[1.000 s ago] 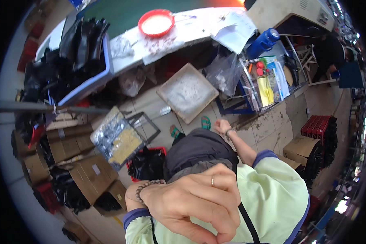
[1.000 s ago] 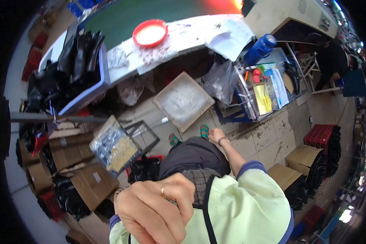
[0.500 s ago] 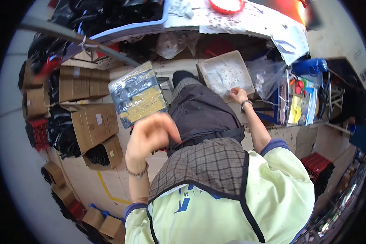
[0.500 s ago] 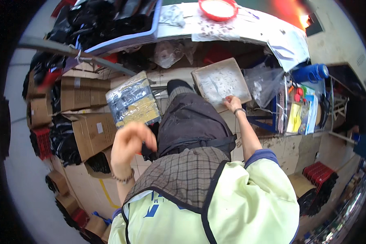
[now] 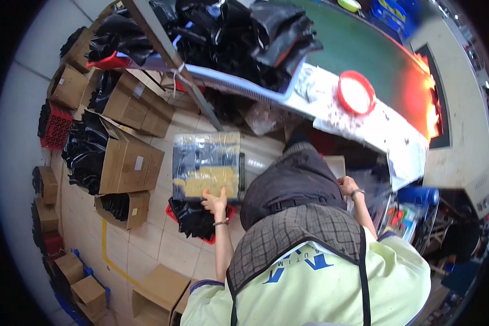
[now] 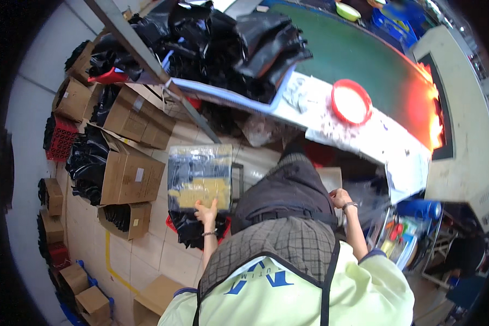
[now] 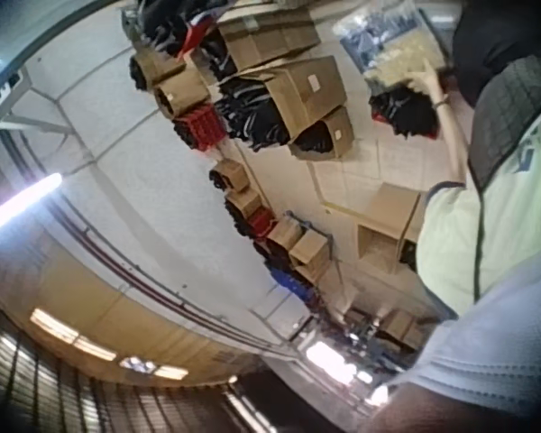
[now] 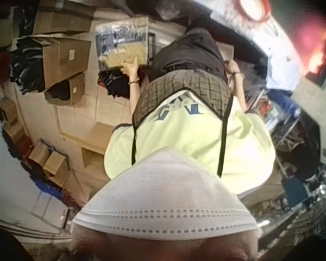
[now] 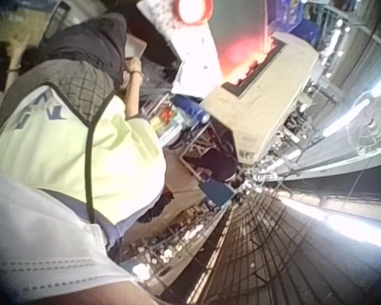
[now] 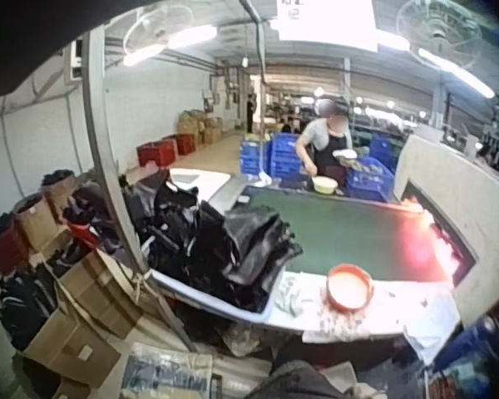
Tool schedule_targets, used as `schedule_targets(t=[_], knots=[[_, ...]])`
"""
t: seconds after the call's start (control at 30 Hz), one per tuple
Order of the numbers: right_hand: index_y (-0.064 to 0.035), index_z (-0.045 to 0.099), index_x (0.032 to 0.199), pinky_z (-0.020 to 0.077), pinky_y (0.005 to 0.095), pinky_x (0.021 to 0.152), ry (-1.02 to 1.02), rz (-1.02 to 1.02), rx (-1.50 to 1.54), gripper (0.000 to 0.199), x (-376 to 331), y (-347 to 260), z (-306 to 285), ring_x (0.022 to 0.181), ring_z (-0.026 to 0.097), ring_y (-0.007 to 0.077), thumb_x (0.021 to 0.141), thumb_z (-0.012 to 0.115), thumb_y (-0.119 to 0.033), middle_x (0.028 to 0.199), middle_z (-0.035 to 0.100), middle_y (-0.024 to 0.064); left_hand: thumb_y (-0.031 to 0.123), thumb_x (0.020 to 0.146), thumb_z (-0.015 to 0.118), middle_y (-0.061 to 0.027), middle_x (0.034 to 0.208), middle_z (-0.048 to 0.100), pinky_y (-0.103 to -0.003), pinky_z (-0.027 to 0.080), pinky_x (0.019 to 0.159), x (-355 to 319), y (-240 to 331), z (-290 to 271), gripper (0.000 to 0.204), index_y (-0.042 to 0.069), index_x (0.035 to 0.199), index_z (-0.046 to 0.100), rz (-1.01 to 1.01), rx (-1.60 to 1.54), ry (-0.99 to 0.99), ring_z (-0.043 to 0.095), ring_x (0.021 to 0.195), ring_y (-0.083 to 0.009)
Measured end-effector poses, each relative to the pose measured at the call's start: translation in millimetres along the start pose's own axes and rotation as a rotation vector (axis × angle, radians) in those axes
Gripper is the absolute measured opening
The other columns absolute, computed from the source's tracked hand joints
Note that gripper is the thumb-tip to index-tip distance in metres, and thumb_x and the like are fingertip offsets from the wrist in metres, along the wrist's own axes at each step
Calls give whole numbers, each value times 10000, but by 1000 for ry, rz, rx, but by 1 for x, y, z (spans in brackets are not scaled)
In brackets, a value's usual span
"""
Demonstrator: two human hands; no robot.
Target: Apply adhesive or glue along the edges of the boot upper using a small brush.
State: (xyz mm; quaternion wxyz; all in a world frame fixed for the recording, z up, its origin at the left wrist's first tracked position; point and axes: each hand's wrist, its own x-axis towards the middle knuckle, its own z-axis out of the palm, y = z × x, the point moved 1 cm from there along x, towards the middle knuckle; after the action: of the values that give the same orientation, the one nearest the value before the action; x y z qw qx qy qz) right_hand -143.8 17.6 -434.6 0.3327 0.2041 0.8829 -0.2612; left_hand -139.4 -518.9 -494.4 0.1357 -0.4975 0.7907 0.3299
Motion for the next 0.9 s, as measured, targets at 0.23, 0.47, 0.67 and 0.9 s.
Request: schedule_targets(t=[0.23, 0.47, 0.67, 0.9], knots=[[17, 691, 1177, 506, 236, 745, 702, -897, 633, 258, 61, -288, -240, 836, 612, 70, 994, 662, -162, 930, 702, 11, 362, 1031, 595, -161, 1411, 561, -338, 544, 879, -25, 247, -81, 594, -26, 1462, 466, 510, -949, -238, 591, 1218, -254], [-50, 656, 1312, 471, 295, 922, 96, -841, 452, 621, 256, -482, -354, 1082, 602, 147, 991, 565, -573, 1178, 698, 60, 352, 1045, 567, 30, 810, 586, -214, 453, 539, 34, 387, -56, 474, -52, 1292, 576, 494, -1137, 43, 565, 722, -61], [-27, 735, 1064, 439, 244, 746, -273, -874, 134, 471, 316, -519, -345, 859, 547, 62, 965, 672, -483, 957, 686, -30, 224, 1030, 593, 2, 823, 685, -231, 434, 624, 49, 417, -27, 307, -49, 1158, 654, 360, -1199, 575, 561, 700, -38], [-6, 737, 942, 377, 205, 630, -182, -970, 506, 287, 228, -484, -334, 719, 468, 27, 964, 721, -291, 812, 615, -95, 175, 1029, 596, -15, 957, 707, -213, 458, 702, 14, 387, -40, 298, -70, 1181, 672, 422, -1210, 471, 596, 806, -53]])
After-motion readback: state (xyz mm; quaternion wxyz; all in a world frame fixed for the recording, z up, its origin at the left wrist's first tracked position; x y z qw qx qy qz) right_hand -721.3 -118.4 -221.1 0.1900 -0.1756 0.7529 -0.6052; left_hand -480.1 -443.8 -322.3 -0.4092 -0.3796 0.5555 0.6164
